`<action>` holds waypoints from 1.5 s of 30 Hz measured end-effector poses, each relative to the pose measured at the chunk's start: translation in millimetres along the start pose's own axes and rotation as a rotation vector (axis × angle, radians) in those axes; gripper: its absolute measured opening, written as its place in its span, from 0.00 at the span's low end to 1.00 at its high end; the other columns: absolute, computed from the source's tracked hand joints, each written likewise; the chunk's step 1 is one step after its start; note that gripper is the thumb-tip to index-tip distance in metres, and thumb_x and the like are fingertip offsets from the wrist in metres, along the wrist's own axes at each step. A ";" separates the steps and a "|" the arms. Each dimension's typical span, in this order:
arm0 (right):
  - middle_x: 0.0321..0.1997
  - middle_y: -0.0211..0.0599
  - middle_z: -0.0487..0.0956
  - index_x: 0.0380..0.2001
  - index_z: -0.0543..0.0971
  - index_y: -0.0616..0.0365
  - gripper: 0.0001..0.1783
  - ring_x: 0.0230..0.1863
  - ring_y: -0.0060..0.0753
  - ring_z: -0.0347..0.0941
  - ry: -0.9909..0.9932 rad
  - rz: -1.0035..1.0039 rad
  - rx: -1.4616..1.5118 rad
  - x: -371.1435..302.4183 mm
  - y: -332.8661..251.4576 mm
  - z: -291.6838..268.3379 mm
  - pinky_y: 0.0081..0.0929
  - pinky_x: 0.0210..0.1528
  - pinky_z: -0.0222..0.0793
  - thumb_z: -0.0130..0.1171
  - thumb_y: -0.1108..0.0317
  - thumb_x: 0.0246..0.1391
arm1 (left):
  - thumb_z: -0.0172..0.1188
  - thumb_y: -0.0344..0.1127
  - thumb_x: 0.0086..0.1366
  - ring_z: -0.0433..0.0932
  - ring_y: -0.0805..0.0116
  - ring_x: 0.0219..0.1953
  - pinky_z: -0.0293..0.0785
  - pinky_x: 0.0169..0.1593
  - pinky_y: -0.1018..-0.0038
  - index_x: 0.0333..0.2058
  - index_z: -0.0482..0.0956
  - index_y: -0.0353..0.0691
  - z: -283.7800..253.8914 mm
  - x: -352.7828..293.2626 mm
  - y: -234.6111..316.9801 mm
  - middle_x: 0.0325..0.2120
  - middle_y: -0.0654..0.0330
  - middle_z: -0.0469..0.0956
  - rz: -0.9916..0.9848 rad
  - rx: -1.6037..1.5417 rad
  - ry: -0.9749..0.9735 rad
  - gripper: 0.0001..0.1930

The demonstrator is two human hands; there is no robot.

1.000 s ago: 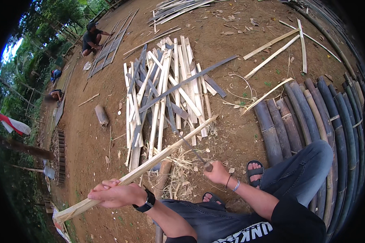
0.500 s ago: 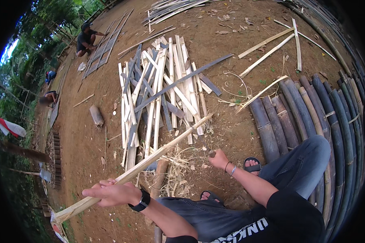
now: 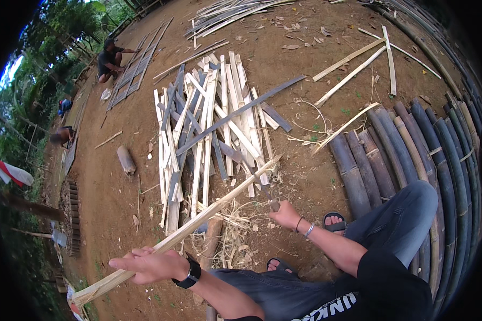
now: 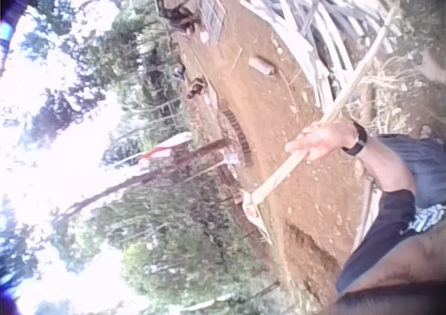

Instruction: The person uses a knife to shave and smooth long strips of bamboo, repeatedly drawing the blade along the length of the material to remove thin layers.

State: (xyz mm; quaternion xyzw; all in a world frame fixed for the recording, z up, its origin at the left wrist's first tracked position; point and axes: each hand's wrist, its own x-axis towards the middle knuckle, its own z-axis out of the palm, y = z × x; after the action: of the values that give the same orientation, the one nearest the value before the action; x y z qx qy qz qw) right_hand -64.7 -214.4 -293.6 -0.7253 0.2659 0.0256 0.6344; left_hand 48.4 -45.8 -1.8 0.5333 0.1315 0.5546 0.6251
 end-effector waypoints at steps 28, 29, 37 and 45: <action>0.14 0.47 0.73 0.17 0.74 0.65 0.13 0.17 0.40 0.73 -0.062 -0.179 -0.090 -56.5 -40.9 -2.4 0.37 0.26 0.68 0.59 0.64 0.41 | 0.49 0.48 0.69 0.49 0.79 0.14 0.48 0.17 0.79 0.18 0.51 0.48 -6.8 -10.4 16.9 0.13 0.71 0.48 -0.048 -0.094 -0.083 0.24; 0.14 0.47 0.73 0.17 0.74 0.65 0.13 0.17 0.38 0.73 -0.067 -0.184 -0.098 -54.1 -39.6 -2.6 0.36 0.26 0.67 0.59 0.64 0.41 | 0.49 0.48 0.69 0.49 0.79 0.14 0.48 0.17 0.79 0.18 0.51 0.48 -8.3 -8.4 15.6 0.13 0.71 0.48 -0.061 -0.091 -0.073 0.24; 0.12 0.40 0.70 0.16 0.72 0.65 0.12 0.16 0.28 0.68 0.036 0.059 -0.131 1.6 21.4 -28.5 0.35 0.25 0.65 0.60 0.67 0.40 | 0.47 0.49 0.70 0.48 0.78 0.14 0.47 0.17 0.79 0.17 0.48 0.49 0.6 -19.1 24.0 0.13 0.71 0.46 -0.018 -0.125 -0.092 0.25; 0.13 0.42 0.72 0.17 0.74 0.64 0.13 0.17 0.31 0.69 0.142 0.084 -0.123 42.0 73.8 -26.1 0.35 0.25 0.66 0.61 0.64 0.40 | 0.50 0.50 0.68 0.49 0.77 0.15 0.49 0.18 0.78 0.16 0.48 0.49 -2.5 -4.4 5.2 0.13 0.71 0.47 -0.093 -0.103 -0.100 0.27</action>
State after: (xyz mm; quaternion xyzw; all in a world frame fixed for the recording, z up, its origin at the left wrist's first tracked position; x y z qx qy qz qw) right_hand -67.4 -257.6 -371.3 -0.7512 0.3382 0.0167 0.5666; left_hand 42.2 -49.1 -0.5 0.5208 0.0962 0.5035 0.6826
